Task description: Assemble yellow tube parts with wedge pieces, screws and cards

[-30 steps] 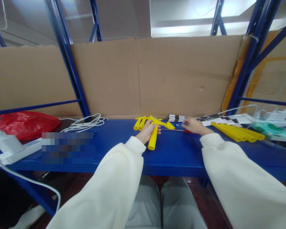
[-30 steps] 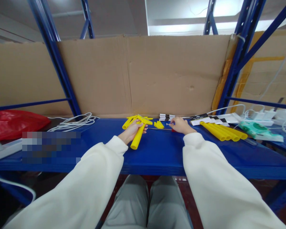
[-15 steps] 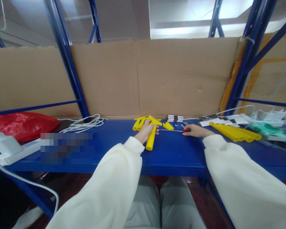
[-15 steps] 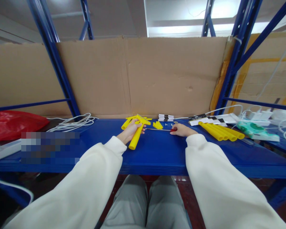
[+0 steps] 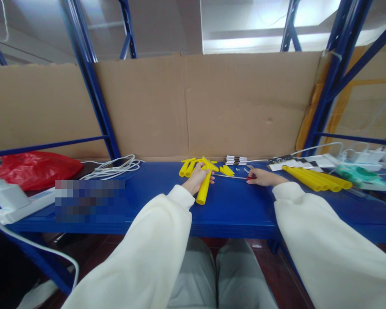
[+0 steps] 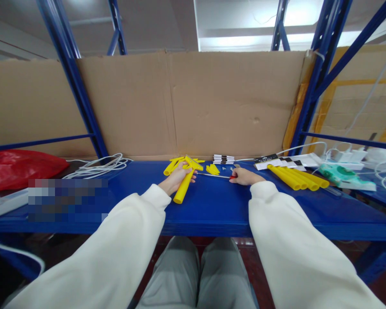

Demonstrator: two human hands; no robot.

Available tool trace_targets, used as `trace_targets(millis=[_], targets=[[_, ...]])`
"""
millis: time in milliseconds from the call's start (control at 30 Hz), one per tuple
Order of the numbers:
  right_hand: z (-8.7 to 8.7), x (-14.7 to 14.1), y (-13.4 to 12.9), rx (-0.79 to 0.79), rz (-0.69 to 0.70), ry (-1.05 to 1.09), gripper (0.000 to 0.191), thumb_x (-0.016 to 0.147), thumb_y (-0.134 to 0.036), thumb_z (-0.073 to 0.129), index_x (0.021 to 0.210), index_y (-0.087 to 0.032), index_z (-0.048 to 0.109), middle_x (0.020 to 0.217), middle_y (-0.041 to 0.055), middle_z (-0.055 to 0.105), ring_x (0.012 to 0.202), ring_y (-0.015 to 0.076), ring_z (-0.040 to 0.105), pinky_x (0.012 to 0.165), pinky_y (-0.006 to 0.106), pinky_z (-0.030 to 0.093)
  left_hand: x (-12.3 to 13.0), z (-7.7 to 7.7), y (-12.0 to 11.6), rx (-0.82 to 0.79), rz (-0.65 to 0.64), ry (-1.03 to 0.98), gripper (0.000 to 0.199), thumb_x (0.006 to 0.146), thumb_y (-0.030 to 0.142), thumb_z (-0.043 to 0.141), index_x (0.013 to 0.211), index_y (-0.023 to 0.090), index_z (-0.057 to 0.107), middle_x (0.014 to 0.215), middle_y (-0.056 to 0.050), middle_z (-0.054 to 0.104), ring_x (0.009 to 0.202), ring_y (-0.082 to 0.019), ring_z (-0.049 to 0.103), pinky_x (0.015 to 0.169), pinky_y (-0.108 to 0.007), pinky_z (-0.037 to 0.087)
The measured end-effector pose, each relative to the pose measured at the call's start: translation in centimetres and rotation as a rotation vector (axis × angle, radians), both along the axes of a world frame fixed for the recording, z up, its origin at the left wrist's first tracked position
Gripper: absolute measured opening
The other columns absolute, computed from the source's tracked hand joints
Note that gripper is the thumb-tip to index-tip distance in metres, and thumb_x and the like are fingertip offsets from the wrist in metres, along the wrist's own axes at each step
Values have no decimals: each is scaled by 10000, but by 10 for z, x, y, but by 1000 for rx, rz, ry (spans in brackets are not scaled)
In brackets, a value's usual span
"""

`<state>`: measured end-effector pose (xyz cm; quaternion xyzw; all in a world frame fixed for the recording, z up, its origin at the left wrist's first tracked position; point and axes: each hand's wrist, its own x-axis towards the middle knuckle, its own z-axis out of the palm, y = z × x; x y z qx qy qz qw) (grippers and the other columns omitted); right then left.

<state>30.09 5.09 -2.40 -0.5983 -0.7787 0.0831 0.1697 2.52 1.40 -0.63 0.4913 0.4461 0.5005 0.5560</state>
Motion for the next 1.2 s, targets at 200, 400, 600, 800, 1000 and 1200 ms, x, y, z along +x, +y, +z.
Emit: trace_targets(millis=[200, 400, 600, 800, 1000, 1200], targets=[[3, -6, -5, 13, 6, 10, 172, 727, -269, 701, 691, -217, 542, 767, 25, 622, 698, 182, 588, 676, 294, 456, 2, 2, -5, 12, 25, 1, 366, 906, 30, 417, 1225, 207, 402, 739, 15, 576, 491, -88, 556, 438, -173, 474], [0, -6, -3, 48, 19, 122, 186, 749, -313, 686, 708, -219, 531, 704, 11, 608, 691, 179, 583, 650, 277, 458, 2, 0, -3, 16, 20, -14, 404, 907, 39, 425, 1271, 210, 394, 761, 3, 590, 499, -94, 564, 441, -179, 477], [-2, -2, 3, 14, 41, 50, 138, 710, -315, 734, 730, -210, 647, 792, 55, 691, 745, 219, 640, 698, 309, 500, 1, -4, 3, 23, 8, 0, 456, 907, 45, 429, 1330, 208, 372, 806, -20, 614, 526, -100, 577, 470, -196, 501], [-1, -1, 2, 72, 46, -71, 100, 743, -306, 696, 707, -215, 679, 763, 54, 690, 696, 208, 640, 657, 299, 491, 0, -6, 7, 34, 2, -32, 451, 896, 86, 508, 1315, 203, 389, 807, -22, 625, 511, -100, 581, 469, -201, 500], [-2, -4, 0, 109, -8, -59, 68, 725, -238, 687, 726, -216, 622, 708, 21, 660, 639, 174, 617, 603, 265, 463, -1, -6, 8, 25, -5, -40, 428, 894, 93, 510, 1292, 204, 395, 824, -32, 632, 505, -101, 583, 462, -202, 502], [0, -5, -1, 160, -81, 5, 72, 752, -205, 660, 777, -218, 594, 699, 21, 664, 636, 174, 614, 625, 263, 465, -1, -4, 5, 8, 2, -61, 409, 906, 43, 425, 1281, 201, 386, 776, -12, 613, 490, -99, 572, 456, -193, 492]])
